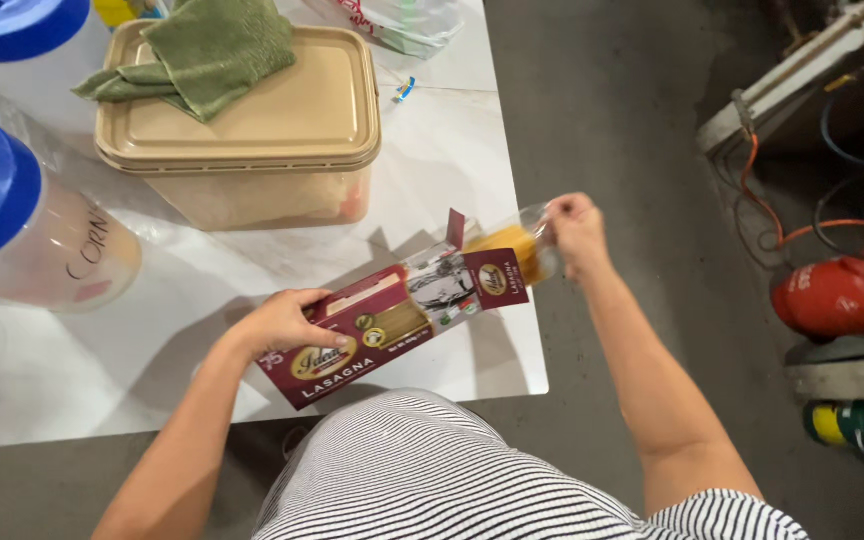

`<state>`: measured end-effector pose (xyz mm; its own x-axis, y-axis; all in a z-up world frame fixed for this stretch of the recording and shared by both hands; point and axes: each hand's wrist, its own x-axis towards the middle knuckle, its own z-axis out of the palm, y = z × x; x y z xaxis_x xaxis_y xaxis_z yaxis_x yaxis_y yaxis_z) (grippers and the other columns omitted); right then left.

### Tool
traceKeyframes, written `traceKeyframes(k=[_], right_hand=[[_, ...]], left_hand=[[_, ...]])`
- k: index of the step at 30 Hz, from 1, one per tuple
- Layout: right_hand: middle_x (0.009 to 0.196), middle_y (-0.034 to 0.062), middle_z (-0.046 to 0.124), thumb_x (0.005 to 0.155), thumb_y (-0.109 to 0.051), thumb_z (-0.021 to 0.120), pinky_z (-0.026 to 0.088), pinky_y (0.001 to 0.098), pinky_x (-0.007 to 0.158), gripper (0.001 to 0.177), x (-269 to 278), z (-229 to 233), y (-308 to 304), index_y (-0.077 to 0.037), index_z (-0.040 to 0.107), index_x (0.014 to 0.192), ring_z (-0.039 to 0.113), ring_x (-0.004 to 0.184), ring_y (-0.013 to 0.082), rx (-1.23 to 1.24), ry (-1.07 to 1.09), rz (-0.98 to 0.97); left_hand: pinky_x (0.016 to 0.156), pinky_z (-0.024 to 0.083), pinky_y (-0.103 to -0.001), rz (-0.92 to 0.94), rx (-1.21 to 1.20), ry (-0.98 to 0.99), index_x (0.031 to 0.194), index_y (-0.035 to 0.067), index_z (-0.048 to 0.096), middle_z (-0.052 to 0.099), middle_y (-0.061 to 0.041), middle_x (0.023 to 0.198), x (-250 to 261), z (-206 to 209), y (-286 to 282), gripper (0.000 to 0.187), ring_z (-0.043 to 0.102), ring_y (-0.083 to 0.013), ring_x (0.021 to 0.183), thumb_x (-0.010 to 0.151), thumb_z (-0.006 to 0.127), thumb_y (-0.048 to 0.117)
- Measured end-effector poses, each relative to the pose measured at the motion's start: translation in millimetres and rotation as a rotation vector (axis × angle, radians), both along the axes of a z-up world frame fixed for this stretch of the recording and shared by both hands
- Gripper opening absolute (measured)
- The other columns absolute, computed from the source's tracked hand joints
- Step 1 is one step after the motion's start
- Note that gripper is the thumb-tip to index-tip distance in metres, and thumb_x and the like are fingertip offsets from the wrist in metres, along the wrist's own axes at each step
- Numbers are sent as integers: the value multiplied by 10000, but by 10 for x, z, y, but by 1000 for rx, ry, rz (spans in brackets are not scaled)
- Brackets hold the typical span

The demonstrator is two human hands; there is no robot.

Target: The person wipes the inside and outside of a beige plastic container with a green cloth, then wipes a blue plastic lid. They open a lasagna box, remove a pasta sheet, and place it in a refrigerator. They continue wiping the blue lid and place it on a white bucket.

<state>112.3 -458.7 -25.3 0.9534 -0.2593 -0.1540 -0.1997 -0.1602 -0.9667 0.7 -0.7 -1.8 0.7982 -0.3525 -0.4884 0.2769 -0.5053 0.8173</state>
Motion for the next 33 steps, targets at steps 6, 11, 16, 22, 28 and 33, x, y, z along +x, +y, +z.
traceKeyframes(k=[6, 11, 16, 22, 28, 33], right_hand=[[842, 40, 689, 1048, -53, 562, 527, 253, 624, 22, 456, 380, -105, -49, 580, 1036, 654, 719, 100, -27, -197, 123], [850, 50, 703, 1046, -43, 547, 594, 267, 704, 38, 574, 619, 217, -35, 581, 1029, 705, 765, 118, 149, -222, 195], [875, 62, 699, 1031, -17, 596, 579, 274, 680, 6, 490, 1094, 366, -14, 600, 1034, 707, 768, 130, 189, -209, 327], [883, 97, 701, 1043, 16, 629, 625, 289, 733, 18, 202, 2206, 625, 8, 645, 1045, 714, 786, 146, 65, -428, 650], [979, 63, 699, 997, 69, 648, 605, 272, 810, 107, -57, 2339, 1169, 14, 652, 1090, 740, 916, 139, -208, -613, 767], [1283, 63, 603, 1030, 95, 619, 528, 271, 999, 227, -46, 1772, 814, 5, 632, 1238, 621, 1157, 122, -105, -834, 347]], left_hand=[[898, 575, -328, 90, -14, 33, 1306, 73, 665, 794, -80, 1135, 4, 36, -135, 836, 736, -178, 1005, 554, 941, 311], [910, 561, -313, 187, 183, -104, 1327, 81, 646, 774, -79, 1144, -134, 167, -241, 899, 737, -170, 998, 529, 963, 345], [872, 580, -313, 322, -2, -281, 1312, 49, 619, 764, -81, 1117, -126, 73, -596, 908, 730, -173, 954, 532, 959, 366], [953, 553, -361, 411, -327, -663, 1318, 11, 495, 655, -118, 1181, 243, -252, -1266, 799, 662, -224, 1079, 704, 917, 301], [1122, 362, -515, 376, -5, -1000, 1231, 18, 498, 625, -185, 1140, 589, -330, -1651, 757, 561, -397, 1112, 679, 959, 253], [1149, 349, -551, 281, -21, -1178, 1356, 28, 443, 578, -208, 1257, 365, -408, -1696, 806, 540, -426, 1202, 735, 898, 264]])
